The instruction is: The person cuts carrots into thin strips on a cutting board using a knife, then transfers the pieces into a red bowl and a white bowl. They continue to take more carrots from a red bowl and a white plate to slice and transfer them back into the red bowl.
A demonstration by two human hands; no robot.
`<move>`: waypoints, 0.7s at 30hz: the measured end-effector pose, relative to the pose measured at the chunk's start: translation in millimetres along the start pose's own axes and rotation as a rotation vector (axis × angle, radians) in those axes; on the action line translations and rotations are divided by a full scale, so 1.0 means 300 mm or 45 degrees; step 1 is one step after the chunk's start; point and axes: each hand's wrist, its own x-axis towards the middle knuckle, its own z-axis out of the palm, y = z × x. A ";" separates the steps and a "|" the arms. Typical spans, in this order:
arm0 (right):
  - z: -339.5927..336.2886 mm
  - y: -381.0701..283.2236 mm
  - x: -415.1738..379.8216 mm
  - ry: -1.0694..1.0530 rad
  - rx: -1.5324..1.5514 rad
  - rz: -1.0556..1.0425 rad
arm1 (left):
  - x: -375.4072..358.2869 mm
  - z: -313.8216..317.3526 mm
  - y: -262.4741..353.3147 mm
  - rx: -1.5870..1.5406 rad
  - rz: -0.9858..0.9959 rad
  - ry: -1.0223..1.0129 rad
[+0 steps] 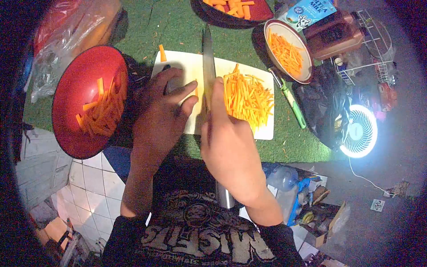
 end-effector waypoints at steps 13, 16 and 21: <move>-0.096 0.100 -0.106 0.159 0.261 -0.006 | -0.007 -0.051 0.104 0.039 0.189 0.090; -0.082 0.111 -0.126 0.210 0.208 -0.073 | 0.005 -0.078 0.151 0.162 0.325 0.057; -0.063 0.148 -0.140 0.176 0.145 -0.151 | 0.040 -0.002 0.146 0.358 0.510 0.024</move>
